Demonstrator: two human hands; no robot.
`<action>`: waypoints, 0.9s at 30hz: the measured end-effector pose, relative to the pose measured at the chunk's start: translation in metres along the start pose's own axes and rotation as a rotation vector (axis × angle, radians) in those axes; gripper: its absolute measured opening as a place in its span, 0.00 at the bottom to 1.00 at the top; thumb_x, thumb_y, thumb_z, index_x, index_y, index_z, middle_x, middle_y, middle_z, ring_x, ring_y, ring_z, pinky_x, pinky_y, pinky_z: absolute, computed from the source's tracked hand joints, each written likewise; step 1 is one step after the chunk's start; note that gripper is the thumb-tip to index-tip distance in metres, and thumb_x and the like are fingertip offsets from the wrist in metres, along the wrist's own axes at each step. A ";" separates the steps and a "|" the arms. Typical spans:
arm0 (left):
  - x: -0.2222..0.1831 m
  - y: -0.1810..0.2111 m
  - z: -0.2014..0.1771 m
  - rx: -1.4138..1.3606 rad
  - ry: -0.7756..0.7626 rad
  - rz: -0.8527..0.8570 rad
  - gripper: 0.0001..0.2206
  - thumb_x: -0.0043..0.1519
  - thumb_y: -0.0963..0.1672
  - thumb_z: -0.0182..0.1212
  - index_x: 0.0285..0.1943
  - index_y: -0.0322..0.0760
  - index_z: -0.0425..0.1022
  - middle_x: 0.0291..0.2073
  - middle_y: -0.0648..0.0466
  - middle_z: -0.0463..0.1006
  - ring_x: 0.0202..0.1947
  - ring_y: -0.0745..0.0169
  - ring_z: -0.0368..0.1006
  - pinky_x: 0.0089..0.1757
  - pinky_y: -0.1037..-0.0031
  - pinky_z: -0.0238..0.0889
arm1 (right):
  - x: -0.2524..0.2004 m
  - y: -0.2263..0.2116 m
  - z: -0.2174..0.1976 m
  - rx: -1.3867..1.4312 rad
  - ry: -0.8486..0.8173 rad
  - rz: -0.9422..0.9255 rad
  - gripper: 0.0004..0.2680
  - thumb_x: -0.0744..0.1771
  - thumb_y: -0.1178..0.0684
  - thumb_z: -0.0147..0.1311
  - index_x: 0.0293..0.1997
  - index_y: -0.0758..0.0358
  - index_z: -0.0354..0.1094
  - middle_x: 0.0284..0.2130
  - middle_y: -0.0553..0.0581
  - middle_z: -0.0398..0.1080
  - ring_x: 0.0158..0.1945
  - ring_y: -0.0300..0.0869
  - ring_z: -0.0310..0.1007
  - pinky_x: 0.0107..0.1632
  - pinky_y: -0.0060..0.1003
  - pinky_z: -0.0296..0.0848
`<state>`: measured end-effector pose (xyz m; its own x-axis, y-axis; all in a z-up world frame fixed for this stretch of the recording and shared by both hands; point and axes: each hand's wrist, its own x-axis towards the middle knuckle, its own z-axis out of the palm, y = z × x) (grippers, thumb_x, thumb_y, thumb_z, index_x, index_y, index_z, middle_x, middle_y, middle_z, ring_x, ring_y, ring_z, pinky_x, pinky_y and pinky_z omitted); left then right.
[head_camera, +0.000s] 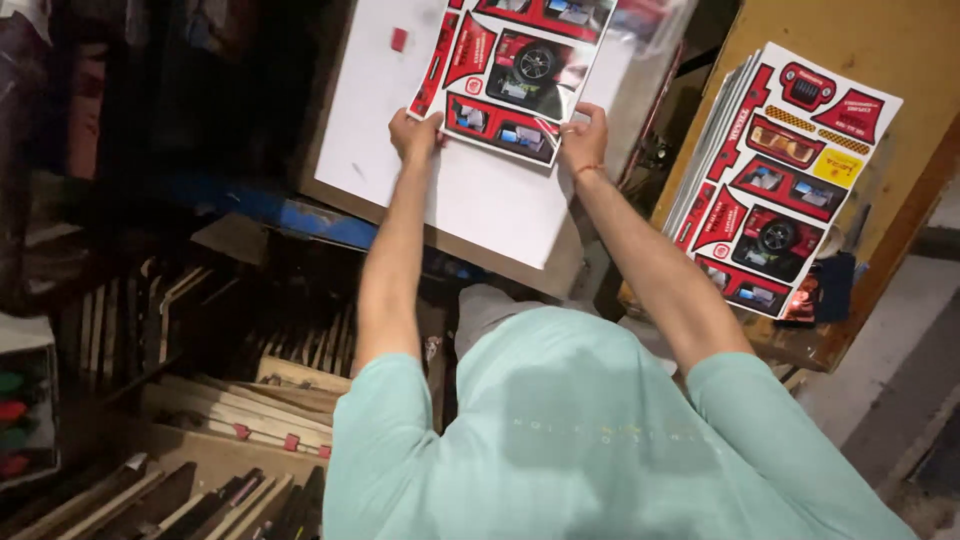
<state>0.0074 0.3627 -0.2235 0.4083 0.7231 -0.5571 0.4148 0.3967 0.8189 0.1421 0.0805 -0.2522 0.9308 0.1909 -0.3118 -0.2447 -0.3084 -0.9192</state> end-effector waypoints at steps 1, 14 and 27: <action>0.007 -0.001 0.003 -0.001 -0.006 -0.009 0.11 0.52 0.39 0.72 0.38 0.29 0.74 0.24 0.48 0.80 0.20 0.60 0.75 0.22 0.69 0.68 | 0.005 0.007 0.000 -0.008 0.005 0.006 0.16 0.66 0.67 0.55 0.60 0.62 0.62 0.31 0.54 0.76 0.29 0.36 0.73 0.29 0.31 0.72; 0.117 -0.097 -0.078 -0.395 0.055 -0.009 0.13 0.49 0.36 0.68 0.41 0.37 0.73 0.19 0.51 0.76 0.14 0.66 0.70 0.17 0.75 0.59 | -0.069 -0.139 -0.081 -0.140 -0.328 -0.114 0.11 0.68 0.62 0.52 0.58 0.66 0.69 0.43 0.58 0.77 0.44 0.39 0.78 0.49 0.32 0.77; -0.263 0.083 -0.020 -0.313 -0.360 0.401 0.08 0.68 0.39 0.65 0.53 0.32 0.73 0.34 0.52 0.79 0.31 0.66 0.76 0.33 0.77 0.69 | -0.178 0.028 -0.248 -1.458 0.084 -0.083 0.20 0.58 0.34 0.68 0.27 0.65 0.78 0.31 0.73 0.75 0.45 0.63 0.73 0.55 0.54 0.67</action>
<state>-0.0816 0.2166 -0.0063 0.7543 0.6355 -0.1649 -0.0634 0.3204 0.9451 0.0372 -0.1935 -0.1623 0.9536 0.2164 -0.2094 0.2474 -0.9594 0.1353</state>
